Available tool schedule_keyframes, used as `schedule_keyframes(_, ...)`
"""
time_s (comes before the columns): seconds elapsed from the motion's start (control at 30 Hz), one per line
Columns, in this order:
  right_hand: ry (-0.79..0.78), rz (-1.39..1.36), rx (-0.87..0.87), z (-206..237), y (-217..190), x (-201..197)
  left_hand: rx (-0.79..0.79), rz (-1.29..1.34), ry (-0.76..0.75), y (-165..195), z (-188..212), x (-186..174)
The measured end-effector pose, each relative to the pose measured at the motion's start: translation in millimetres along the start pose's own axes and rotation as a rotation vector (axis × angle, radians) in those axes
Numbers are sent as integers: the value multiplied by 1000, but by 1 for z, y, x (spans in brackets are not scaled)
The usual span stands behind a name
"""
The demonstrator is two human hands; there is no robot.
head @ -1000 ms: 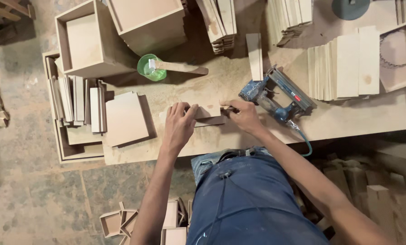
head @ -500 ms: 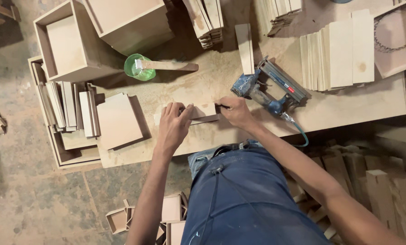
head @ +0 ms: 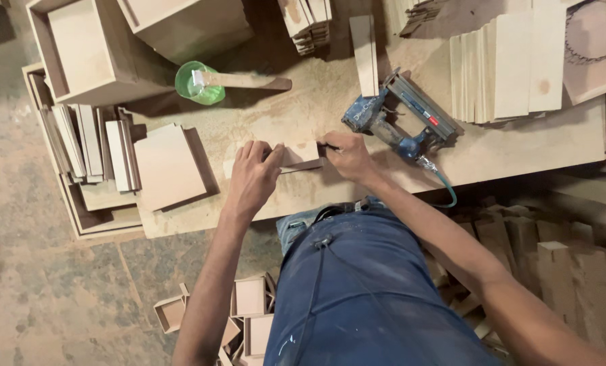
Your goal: The person gathers small wooden planks, applies glue to their edges, and assembles them into small rectangular boxes. They use a nail gun to secure the joints and place finished boxes on the floor.
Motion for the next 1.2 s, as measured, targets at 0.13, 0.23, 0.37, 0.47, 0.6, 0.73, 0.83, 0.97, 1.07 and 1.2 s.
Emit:
schedule_keyframes(0.13,-5,16,5,2,-3,-1,24,14,0,0,0,-1)
schedule_keyframes(0.23,-8,8,-21,-1,-8,-4,38,7,19,0,0,-2)
schedule_keyframes(0.37,22,20,-42,1,-10,-6,22,-5,28,-3,0,-3)
schedule_keyframes(0.47,27,22,-47,1,-8,-6,32,-15,33,-2,-1,-3)
schedule_keyframes(0.6,19,3,-57,3,-5,-4,44,-3,-29,-3,-2,5)
schedule_keyframes(0.73,26,6,-68,3,-4,-5,87,52,50,-6,0,2)
schedule_keyframes(0.83,21,9,-55,3,-3,-5,93,188,123,-12,5,4)
schedule_keyframes(0.97,-1,1,-11,4,1,-4,88,246,193,-16,7,11)
schedule_keyframes(1.07,32,30,-37,5,-2,-7,73,226,247,-18,3,14)
schedule_keyframes(1.2,43,35,-37,5,-6,-9,71,253,295,-19,1,14)
Point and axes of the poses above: each hand's wrist, its own z-axis away from the middle knuckle, its own x-axis out of the palm, y = z × x, the point moved 9 cm from there along -z, towards the middle knuckle, and after that the axes turned 11 degrees about -y, right-handed, at the moved point
